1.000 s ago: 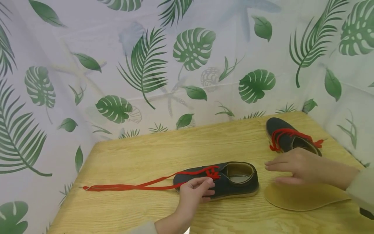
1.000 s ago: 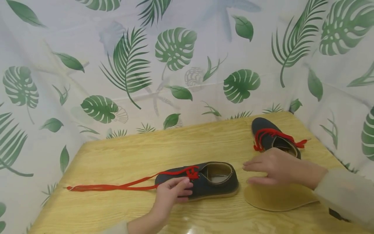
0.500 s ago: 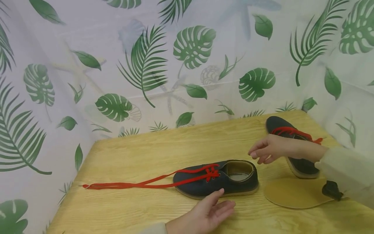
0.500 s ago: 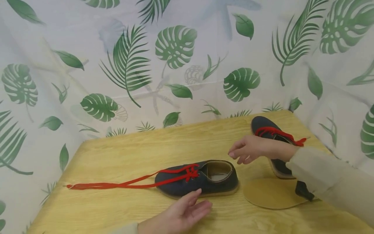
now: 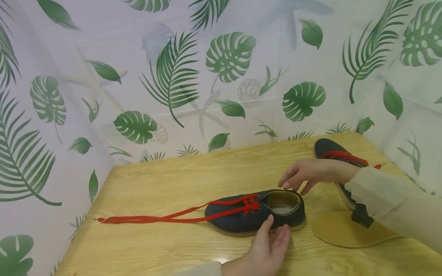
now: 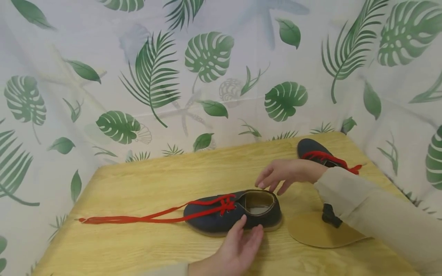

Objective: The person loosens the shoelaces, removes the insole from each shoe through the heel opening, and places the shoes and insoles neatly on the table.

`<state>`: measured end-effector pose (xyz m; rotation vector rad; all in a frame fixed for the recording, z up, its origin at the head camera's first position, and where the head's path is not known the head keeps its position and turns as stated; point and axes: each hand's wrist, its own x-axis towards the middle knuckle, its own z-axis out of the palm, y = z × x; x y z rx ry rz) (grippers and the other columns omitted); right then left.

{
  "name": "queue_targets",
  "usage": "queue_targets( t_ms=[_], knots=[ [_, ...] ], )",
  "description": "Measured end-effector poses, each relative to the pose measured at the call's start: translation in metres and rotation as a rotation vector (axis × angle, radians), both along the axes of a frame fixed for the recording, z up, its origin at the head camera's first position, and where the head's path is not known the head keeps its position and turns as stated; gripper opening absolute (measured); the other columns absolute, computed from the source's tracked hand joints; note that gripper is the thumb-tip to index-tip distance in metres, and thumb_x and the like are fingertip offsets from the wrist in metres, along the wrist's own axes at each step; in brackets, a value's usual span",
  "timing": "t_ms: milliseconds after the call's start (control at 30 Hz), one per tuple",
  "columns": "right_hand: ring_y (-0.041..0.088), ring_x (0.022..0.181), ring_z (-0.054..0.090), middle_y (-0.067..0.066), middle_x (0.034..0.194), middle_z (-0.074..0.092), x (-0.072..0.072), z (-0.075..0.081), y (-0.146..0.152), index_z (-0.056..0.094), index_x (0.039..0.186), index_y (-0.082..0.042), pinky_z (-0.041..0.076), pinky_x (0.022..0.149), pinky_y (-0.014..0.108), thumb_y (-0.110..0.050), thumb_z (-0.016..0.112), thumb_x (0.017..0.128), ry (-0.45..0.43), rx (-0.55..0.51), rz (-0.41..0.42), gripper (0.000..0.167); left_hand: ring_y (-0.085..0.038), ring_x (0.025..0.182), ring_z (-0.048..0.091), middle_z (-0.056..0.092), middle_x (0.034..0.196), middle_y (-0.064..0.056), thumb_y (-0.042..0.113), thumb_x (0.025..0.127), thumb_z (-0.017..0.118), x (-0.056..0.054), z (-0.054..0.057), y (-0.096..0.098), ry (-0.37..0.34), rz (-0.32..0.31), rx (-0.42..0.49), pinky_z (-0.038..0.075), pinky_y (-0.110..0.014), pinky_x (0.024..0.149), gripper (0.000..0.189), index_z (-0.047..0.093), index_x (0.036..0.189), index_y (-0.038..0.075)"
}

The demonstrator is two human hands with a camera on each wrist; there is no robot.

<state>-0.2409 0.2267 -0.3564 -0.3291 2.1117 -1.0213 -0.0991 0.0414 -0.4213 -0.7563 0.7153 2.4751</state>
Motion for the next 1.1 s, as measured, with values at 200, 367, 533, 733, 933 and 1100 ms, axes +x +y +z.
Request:
queue_targets(
  t_ms=[200,367,533,733,933,1100],
  knots=[
    [0.023,0.105,0.059,0.010,0.120,0.062,-0.003,-0.002,-0.004,0.061,0.123,-0.004,0.055,0.080,0.041,-0.025,0.067,0.088,-0.005,-0.011,0.014,0.041,-0.026,0.111,0.049,0.037,0.113,-0.020,0.022,0.092,0.060,-0.003,0.010,0.013,-0.079,0.037,-0.042,0.046,-0.028,0.099,0.048,0.031,0.115,-0.008],
    [0.019,0.099,0.061,0.009,0.115,0.065,-0.004,-0.009,-0.009,0.064,0.118,-0.005,0.055,0.075,0.037,-0.018,0.069,0.086,0.025,-0.001,0.031,0.034,-0.029,0.111,0.046,0.032,0.118,-0.025,0.017,0.092,0.062,-0.005,0.015,0.021,-0.099,0.109,-0.127,0.048,-0.031,0.096,0.059,0.021,0.126,-0.008],
    [0.015,0.088,0.059,0.004,0.106,0.065,-0.001,-0.015,-0.013,0.065,0.115,-0.005,0.053,0.067,0.032,-0.012,0.068,0.086,0.045,0.001,0.043,0.030,-0.024,0.097,0.048,0.035,0.110,-0.023,0.014,0.091,0.063,-0.004,0.015,0.024,-0.105,0.131,-0.209,0.052,-0.027,0.088,0.058,0.020,0.124,-0.005],
    [0.017,0.086,0.055,0.007,0.106,0.059,0.002,-0.014,-0.017,0.061,0.117,-0.007,0.052,0.065,0.033,-0.009,0.064,0.089,0.007,-0.001,0.053,0.029,-0.025,0.096,0.048,0.038,0.105,-0.021,0.015,0.092,0.062,-0.001,0.014,0.024,-0.074,0.125,-0.287,0.053,-0.030,0.086,0.068,0.015,0.136,-0.006],
    [0.020,0.083,0.053,0.010,0.105,0.054,0.011,-0.010,-0.023,0.059,0.114,-0.008,0.051,0.063,0.034,-0.005,0.062,0.089,-0.022,-0.002,0.048,0.026,-0.044,0.122,0.037,0.035,0.121,-0.034,0.016,0.096,0.055,0.003,0.013,0.020,-0.047,0.082,-0.387,0.051,-0.046,0.091,0.077,-0.001,0.142,-0.012],
    [0.021,0.086,0.055,0.011,0.104,0.055,0.019,-0.012,-0.026,0.060,0.112,-0.007,0.053,0.064,0.035,-0.006,0.064,0.087,-0.012,-0.030,0.031,0.025,-0.046,0.121,0.038,0.037,0.122,-0.036,0.018,0.095,0.057,0.005,0.012,0.014,-0.055,0.058,-0.453,0.056,-0.041,0.082,0.077,0.003,0.142,-0.011]
  ],
)
